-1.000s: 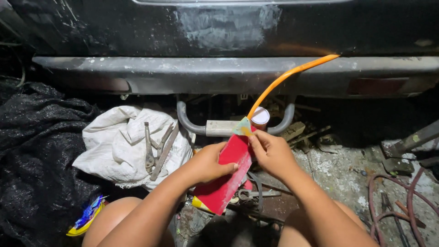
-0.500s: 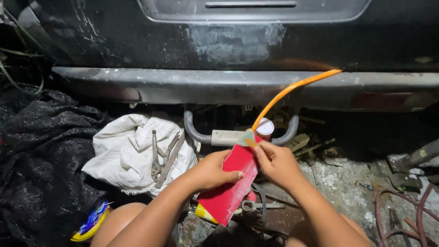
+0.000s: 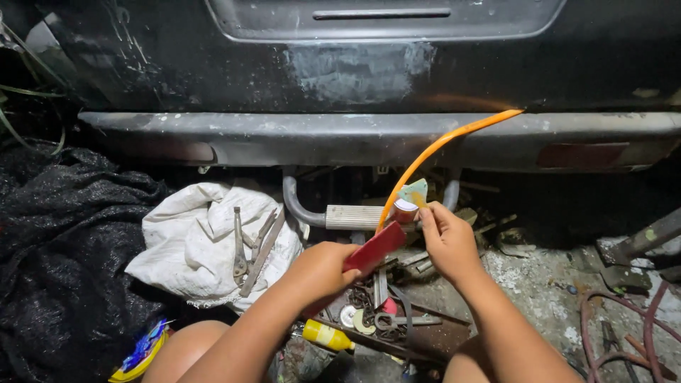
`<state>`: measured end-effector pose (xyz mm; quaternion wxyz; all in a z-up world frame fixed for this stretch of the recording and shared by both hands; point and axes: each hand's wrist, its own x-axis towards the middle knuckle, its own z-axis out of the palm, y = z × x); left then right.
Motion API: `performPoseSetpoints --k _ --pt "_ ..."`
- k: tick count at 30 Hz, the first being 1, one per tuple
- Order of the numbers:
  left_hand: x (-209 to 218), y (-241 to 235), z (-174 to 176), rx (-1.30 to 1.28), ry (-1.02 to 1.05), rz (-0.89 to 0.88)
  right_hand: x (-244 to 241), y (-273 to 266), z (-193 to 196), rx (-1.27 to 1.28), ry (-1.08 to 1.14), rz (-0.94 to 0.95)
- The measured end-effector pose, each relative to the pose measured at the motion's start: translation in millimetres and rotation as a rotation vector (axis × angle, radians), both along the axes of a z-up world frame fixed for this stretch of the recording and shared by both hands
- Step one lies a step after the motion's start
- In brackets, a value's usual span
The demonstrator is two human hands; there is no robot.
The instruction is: The person scrapes the rear bumper of a black car using a red scraper held in the left hand and a small yellow tool in the right hand. The person repeatedly scrapes the surface and occasionally wipes the tool on a white cloth.
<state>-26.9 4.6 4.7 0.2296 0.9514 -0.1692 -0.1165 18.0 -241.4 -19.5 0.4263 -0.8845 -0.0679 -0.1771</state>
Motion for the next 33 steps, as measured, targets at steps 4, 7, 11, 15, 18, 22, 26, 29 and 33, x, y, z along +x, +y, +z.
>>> performPoseSetpoints --k 4,7,11,15,18,22,26,29,33 --pt "12.5 6.1 -13.4 0.114 -0.049 0.027 -11.0 9.5 -2.2 -0.026 -0.026 0.069" --pt "11.7 5.8 -12.7 0.175 -0.086 0.004 -24.7 16.7 16.2 -0.129 0.017 0.210" --pt "4.1 1.4 -7.4 0.205 -0.096 -0.001 -21.9 13.2 9.3 -0.370 0.094 0.031" --pt "0.6 -1.9 3.2 0.132 -0.134 0.031 -38.5 32.3 17.1 -0.377 0.163 0.141" --pt "2.2 -2.0 0.1 0.152 -0.148 0.033 -24.4 15.5 23.9 -0.403 0.199 0.005" --pt "-1.1 -3.8 3.6 0.061 -0.095 0.089 -8.4 -17.1 10.9 -0.283 0.180 -0.062" --pt "-3.1 -4.5 10.0 -0.269 0.034 0.271 -18.9 -17.6 9.3 -0.103 0.139 -0.013" --pt "9.1 -3.5 -1.0 -0.528 0.078 0.391 -26.5 -11.2 5.5 -0.067 0.111 0.036" --pt "10.1 -7.4 3.7 -0.769 0.141 0.538 -32.9 -5.7 -5.1 -0.091 0.131 0.112"
